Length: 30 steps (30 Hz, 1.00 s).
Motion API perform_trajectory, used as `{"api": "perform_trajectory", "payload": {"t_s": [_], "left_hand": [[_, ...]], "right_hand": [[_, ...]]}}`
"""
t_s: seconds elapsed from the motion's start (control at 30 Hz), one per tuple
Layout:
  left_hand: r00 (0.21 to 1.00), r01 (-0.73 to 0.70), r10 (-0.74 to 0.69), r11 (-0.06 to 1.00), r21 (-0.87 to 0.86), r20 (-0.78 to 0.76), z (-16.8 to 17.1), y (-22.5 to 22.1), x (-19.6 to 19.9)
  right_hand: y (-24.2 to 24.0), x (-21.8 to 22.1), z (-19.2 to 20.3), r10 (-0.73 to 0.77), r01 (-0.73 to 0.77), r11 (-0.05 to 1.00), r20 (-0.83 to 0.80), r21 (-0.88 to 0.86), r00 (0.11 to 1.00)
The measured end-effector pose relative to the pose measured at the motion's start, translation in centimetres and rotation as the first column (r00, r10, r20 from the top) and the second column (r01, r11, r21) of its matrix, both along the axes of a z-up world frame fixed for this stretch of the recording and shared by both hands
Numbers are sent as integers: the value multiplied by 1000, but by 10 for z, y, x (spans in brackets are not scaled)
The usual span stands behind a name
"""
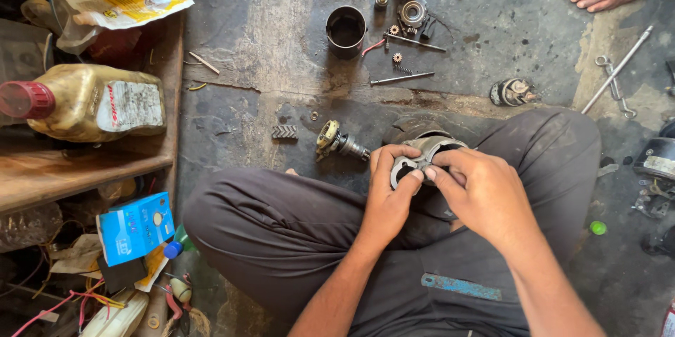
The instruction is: The person sits on the floor and assembles a mechanical component, likely a starter motor. They insert a cylindrical part into a housing, use a file to smooth the interior, and fit a rotor assembly into place.
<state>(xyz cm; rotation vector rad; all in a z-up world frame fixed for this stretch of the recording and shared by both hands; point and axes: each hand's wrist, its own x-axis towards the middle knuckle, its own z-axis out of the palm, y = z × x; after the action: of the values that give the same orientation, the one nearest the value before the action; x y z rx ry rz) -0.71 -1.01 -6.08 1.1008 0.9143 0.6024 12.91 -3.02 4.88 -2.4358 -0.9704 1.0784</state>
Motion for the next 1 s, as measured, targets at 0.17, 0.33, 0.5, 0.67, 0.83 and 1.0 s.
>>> {"api": "perform_trajectory", "payload": {"t_s": [0.17,0.33,0.5,0.67,0.83,1.0], "left_hand": [[999,-17,15,998,62,39,-1,-1,2],[998,-62,61,995,81,20,-4,-1,9],[995,-104,103,994,24,16,-7,-4,12],[996,-83,83,996,40,14,-8,-4,11],[998,-64,64,996,67,7,-13,-2,10],[998,-66,67,997,45,-19,-11,-1,12]], "right_hand": [[9,17,-4,122,-131,970,-55,-207,991],[8,23,-19,314,-308,947,57,-95,948],[2,26,-27,251,-248,965,21,-80,968],[8,38,-21,138,-184,969,-261,-162,956],[24,44,-15,186,-284,917,-328,-281,926],[30,38,-8,208,-300,904,-301,-305,931]]}}
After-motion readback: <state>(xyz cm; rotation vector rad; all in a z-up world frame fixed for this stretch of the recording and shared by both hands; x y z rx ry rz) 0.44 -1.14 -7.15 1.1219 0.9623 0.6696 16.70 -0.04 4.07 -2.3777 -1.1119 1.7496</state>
